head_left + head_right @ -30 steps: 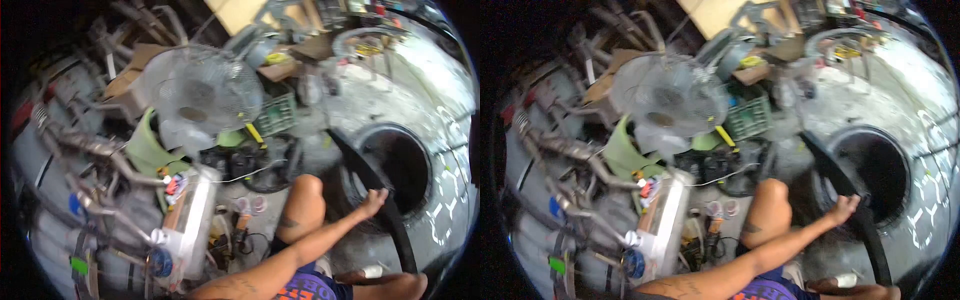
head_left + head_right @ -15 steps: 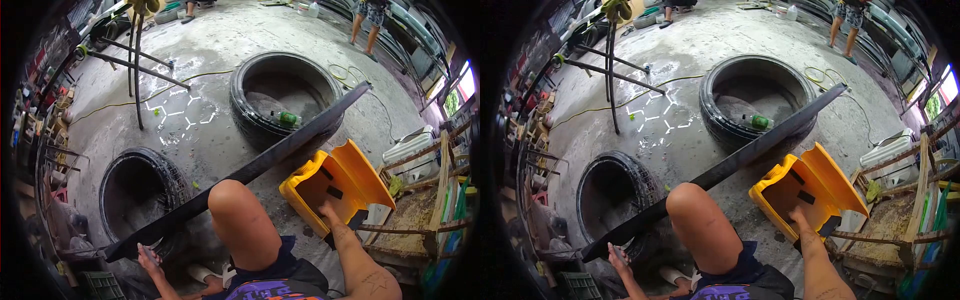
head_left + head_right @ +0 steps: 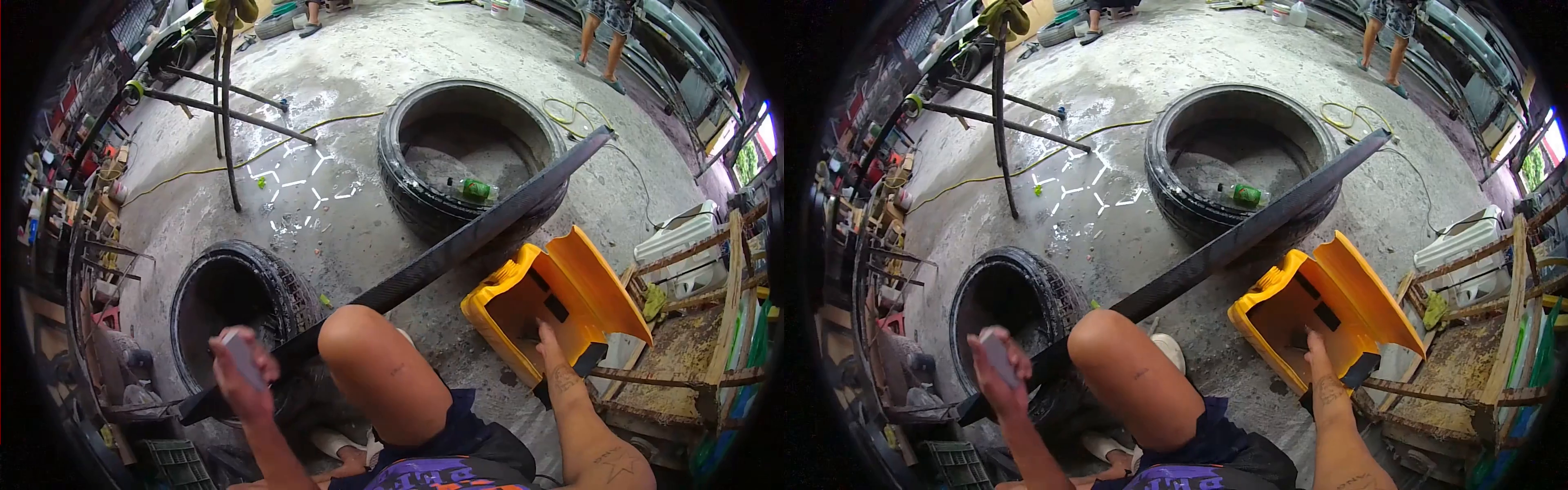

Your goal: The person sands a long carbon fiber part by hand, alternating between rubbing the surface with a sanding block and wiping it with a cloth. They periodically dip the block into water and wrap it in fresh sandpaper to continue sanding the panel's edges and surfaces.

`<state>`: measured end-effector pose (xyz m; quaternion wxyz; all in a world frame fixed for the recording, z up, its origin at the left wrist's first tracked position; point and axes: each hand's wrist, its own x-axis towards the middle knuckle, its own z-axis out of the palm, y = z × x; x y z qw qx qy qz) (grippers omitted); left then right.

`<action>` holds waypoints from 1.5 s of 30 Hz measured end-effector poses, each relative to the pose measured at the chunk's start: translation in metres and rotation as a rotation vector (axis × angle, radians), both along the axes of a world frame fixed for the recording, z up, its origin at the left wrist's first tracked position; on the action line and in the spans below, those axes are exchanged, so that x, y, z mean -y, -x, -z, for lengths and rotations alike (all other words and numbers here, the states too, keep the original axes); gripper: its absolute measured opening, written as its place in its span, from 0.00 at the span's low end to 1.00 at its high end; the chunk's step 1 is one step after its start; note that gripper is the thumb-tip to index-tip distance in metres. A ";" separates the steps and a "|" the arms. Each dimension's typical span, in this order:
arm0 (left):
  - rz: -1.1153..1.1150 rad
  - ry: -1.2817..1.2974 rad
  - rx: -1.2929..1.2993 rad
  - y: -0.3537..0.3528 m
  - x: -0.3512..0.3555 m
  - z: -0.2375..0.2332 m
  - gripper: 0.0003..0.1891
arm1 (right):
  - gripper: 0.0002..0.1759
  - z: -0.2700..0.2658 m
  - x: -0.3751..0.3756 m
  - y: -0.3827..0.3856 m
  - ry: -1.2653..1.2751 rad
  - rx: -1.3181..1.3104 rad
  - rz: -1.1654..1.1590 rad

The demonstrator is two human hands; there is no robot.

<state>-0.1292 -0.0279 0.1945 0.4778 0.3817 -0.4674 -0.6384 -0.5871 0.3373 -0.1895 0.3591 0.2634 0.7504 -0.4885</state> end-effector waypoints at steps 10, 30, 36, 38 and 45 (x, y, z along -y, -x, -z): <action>0.741 -0.818 -0.303 0.293 -0.154 0.071 0.30 | 0.31 0.049 -0.008 0.017 0.105 0.021 0.012; 0.587 -0.822 0.080 0.319 -0.135 0.198 0.36 | 0.24 -0.276 0.128 -0.042 0.607 0.134 -0.476; 0.345 -0.762 -0.010 0.322 -0.125 0.185 0.34 | 0.21 -0.298 0.167 -0.040 0.485 -0.001 -0.628; 0.392 -0.747 -0.097 0.322 -0.121 0.191 0.33 | 0.21 -0.302 0.170 -0.042 0.527 0.007 -0.585; 0.597 -0.598 0.259 0.318 -0.104 0.176 0.28 | 0.21 -0.295 0.167 -0.032 0.444 -0.142 -0.649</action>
